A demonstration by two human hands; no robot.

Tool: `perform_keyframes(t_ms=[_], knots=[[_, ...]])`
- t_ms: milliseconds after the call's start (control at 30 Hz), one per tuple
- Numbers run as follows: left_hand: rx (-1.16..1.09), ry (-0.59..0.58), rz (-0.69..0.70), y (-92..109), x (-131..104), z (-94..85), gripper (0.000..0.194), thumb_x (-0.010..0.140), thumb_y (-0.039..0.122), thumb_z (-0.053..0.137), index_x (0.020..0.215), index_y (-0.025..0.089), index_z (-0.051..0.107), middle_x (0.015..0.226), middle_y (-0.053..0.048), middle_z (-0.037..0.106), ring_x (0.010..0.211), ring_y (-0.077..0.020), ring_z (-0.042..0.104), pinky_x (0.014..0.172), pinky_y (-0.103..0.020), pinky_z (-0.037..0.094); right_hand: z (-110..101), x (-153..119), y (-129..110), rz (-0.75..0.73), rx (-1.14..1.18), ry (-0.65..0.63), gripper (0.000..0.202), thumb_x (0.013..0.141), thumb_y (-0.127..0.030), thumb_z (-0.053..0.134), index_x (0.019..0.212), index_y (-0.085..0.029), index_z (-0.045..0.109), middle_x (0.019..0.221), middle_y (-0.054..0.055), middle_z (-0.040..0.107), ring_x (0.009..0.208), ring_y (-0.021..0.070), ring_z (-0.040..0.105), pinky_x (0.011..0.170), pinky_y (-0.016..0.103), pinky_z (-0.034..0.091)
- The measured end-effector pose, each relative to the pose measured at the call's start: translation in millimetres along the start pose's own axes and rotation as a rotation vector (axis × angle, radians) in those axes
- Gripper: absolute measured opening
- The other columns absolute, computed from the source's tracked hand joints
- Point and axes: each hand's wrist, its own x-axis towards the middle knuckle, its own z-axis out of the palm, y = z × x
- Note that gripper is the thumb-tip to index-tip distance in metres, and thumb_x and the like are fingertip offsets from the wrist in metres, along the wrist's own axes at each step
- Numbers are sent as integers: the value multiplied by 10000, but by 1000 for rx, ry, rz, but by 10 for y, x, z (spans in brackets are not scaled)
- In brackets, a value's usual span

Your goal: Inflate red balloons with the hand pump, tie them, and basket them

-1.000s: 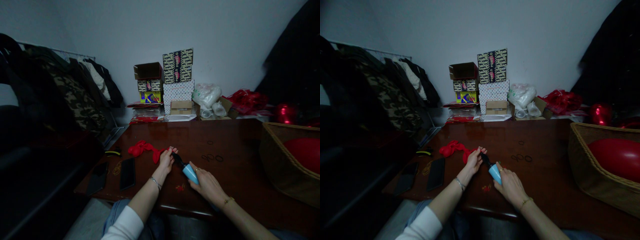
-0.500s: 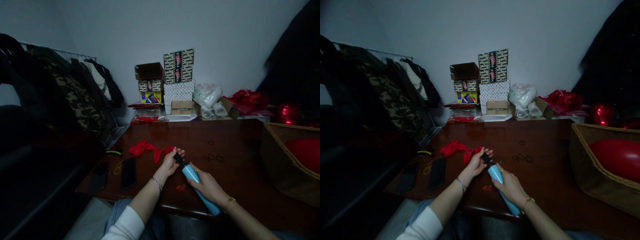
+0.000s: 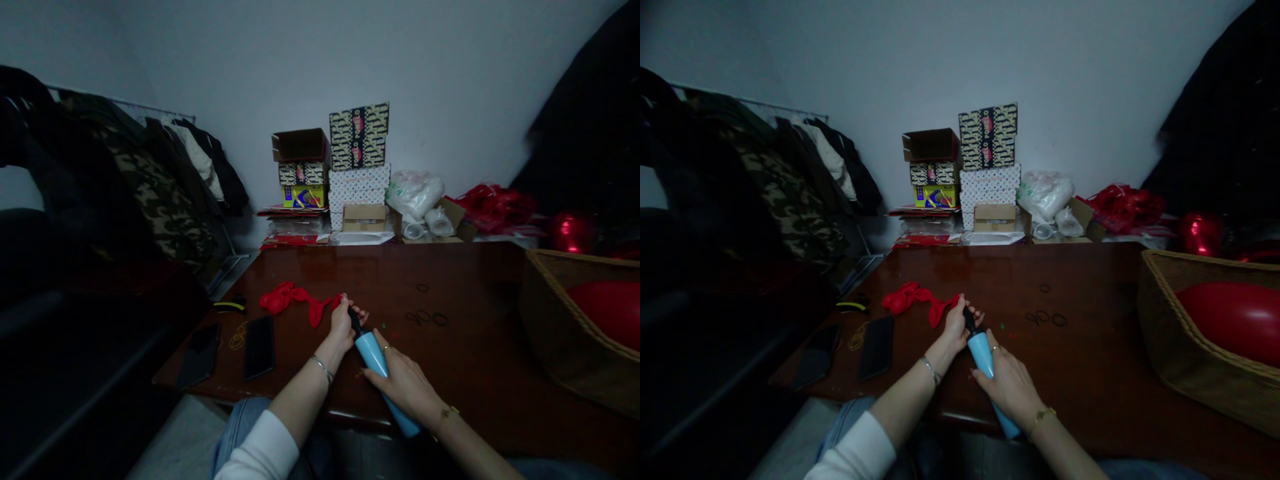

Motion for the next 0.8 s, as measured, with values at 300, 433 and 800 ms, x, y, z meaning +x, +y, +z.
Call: perform_keyframes(t_ms=[300, 433, 800], knots=[[-72, 18, 0, 207, 62, -29, 355, 833, 496, 503, 708, 166, 470, 529, 34, 436, 431, -78, 440, 516, -247, 496, 93, -149, -176, 8, -232, 111, 622, 847, -306, 450, 1414, -153, 245, 1042, 114, 611, 933, 250, 606, 787, 343, 421], [-64, -15, 2, 145, 56, 1, 299, 860, 429, 494, 744, 154, 494, 560, 14, 477, 454, -88, 475, 525, -254, 498, 39, -141, -232, 12, -340, 155, 620, 843, -298, 459, 1411, -147, 261, 1015, 105, 606, 877, 239, 608, 750, 330, 412], [-2, -9, -26, 170, 26, 58, 276, 876, 405, 465, 726, 174, 448, 520, 48, 408, 365, -53, 348, 361, -157, 279, 35, -322, -335, -16, -426, 219, 584, 841, -236, 439, 1396, -128, 292, 980, 100, 606, 889, 218, 595, 946, 380, 347]])
